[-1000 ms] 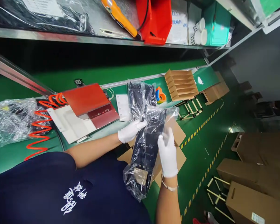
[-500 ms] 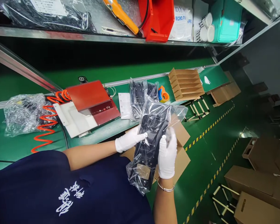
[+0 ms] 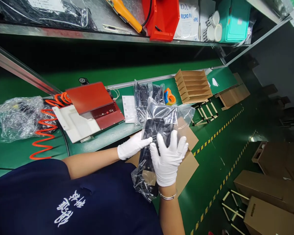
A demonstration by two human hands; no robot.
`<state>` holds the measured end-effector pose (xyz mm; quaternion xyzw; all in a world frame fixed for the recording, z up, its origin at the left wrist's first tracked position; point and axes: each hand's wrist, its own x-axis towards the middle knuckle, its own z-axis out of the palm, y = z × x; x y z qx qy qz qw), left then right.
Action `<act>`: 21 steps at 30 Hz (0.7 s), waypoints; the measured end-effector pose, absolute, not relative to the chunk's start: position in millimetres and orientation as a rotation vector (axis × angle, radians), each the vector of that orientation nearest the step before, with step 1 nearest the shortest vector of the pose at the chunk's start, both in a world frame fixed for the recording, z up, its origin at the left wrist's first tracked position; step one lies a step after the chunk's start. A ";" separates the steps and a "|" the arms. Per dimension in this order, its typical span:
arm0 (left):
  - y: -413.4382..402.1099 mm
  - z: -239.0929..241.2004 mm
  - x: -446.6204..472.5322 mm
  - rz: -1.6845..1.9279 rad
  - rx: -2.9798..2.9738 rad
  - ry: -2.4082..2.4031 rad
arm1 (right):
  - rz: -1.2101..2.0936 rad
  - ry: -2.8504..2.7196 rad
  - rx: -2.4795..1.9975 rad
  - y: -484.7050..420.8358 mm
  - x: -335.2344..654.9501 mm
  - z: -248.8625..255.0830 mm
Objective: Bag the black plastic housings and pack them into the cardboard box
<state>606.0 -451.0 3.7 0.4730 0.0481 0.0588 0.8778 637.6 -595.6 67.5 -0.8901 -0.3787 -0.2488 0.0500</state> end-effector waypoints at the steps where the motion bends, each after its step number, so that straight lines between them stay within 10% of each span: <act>1: -450.5 3.1 605.5 0.120 0.992 0.117 | -0.751 -1.079 -2.707 -600.3 639.0 68.6; 21: -438.0 -21.9 625.3 0.003 0.769 0.325 | -0.533 -0.897 -2.763 -650.6 604.2 42.2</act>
